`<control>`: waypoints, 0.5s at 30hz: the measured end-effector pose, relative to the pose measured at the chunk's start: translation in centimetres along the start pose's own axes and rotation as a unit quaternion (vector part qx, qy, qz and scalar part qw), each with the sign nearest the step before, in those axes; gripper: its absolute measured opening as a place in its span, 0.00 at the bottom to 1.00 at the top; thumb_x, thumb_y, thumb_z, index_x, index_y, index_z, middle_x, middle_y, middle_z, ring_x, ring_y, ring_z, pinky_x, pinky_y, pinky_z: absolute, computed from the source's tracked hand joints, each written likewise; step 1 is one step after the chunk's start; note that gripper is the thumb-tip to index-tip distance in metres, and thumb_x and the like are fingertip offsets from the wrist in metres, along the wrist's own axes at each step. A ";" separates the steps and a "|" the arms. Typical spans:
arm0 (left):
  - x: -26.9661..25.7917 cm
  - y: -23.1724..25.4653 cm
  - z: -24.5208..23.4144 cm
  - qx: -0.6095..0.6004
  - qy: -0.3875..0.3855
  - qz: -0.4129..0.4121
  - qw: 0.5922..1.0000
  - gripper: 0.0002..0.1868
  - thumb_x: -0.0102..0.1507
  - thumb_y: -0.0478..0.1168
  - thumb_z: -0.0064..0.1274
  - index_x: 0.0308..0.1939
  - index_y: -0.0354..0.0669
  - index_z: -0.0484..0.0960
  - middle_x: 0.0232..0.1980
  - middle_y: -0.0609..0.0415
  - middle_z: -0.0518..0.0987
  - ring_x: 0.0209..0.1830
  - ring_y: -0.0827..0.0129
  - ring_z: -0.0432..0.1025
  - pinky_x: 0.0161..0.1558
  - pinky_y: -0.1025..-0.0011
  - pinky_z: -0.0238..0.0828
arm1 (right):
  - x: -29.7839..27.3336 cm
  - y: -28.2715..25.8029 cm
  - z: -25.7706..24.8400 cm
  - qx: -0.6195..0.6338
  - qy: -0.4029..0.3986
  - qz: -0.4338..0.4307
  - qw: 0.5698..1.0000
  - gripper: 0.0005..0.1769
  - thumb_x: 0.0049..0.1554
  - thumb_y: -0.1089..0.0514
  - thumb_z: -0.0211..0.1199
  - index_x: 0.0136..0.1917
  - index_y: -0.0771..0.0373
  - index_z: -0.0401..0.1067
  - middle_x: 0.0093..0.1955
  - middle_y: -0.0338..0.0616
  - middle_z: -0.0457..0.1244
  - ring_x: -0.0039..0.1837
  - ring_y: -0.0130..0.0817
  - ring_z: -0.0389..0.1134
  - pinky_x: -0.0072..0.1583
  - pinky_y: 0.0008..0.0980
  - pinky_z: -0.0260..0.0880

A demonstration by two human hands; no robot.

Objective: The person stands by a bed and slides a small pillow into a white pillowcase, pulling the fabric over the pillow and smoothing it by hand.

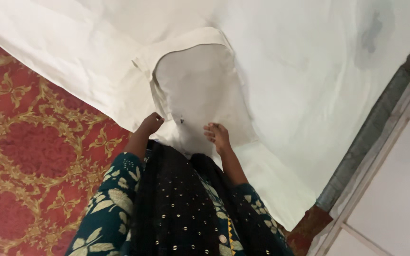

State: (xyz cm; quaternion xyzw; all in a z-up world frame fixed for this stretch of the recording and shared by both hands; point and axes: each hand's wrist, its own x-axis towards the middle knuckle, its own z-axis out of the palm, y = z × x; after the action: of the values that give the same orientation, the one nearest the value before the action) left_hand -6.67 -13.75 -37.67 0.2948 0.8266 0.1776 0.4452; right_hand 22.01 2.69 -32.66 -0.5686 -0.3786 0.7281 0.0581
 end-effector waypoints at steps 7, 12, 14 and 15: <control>6.3 -0.6 -3.0 -0.131 0.146 -0.070 0.978 0.19 0.66 0.52 0.56 0.50 0.40 0.79 0.50 0.39 0.82 0.53 0.46 0.76 0.55 0.55 0.71 | 1.9 1.8 3.3 -0.002 -0.030 0.071 0.997 0.18 0.63 0.51 0.57 0.61 0.63 0.70 0.58 0.49 0.71 0.53 0.39 0.72 0.54 0.36 0.72; 9.6 -0.2 -4.9 -0.125 0.221 -0.053 0.966 0.19 0.62 0.40 0.56 0.56 0.42 0.76 0.58 0.42 0.76 0.56 0.47 0.74 0.53 0.54 0.72 | 5.4 0.8 9.8 0.080 -0.112 0.133 0.982 0.19 0.63 0.51 0.58 0.63 0.62 0.70 0.61 0.50 0.68 0.57 0.43 0.70 0.57 0.41 0.71; 10.8 0.6 -5.6 -0.057 0.215 -0.031 0.975 0.19 0.61 0.35 0.54 0.57 0.44 0.76 0.61 0.43 0.73 0.56 0.46 0.73 0.51 0.53 0.73 | 7.3 0.3 12.3 0.147 -0.158 0.189 0.958 0.19 0.63 0.51 0.58 0.63 0.63 0.69 0.64 0.50 0.67 0.59 0.44 0.68 0.60 0.42 0.71; 11.4 1.5 -6.1 -0.023 0.212 -0.019 0.977 0.19 0.61 0.33 0.53 0.57 0.45 0.77 0.62 0.43 0.72 0.56 0.46 0.72 0.50 0.53 0.74 | 8.0 0.2 13.4 0.195 -0.138 0.193 0.952 0.19 0.63 0.50 0.58 0.63 0.62 0.68 0.65 0.50 0.66 0.61 0.44 0.68 0.61 0.43 0.70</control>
State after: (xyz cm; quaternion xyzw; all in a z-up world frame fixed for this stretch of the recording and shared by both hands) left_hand -16.23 -5.44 -40.76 0.2242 0.9034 0.2460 0.2702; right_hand 7.65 0.18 -38.13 -0.5027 -0.1162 0.8562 -0.0264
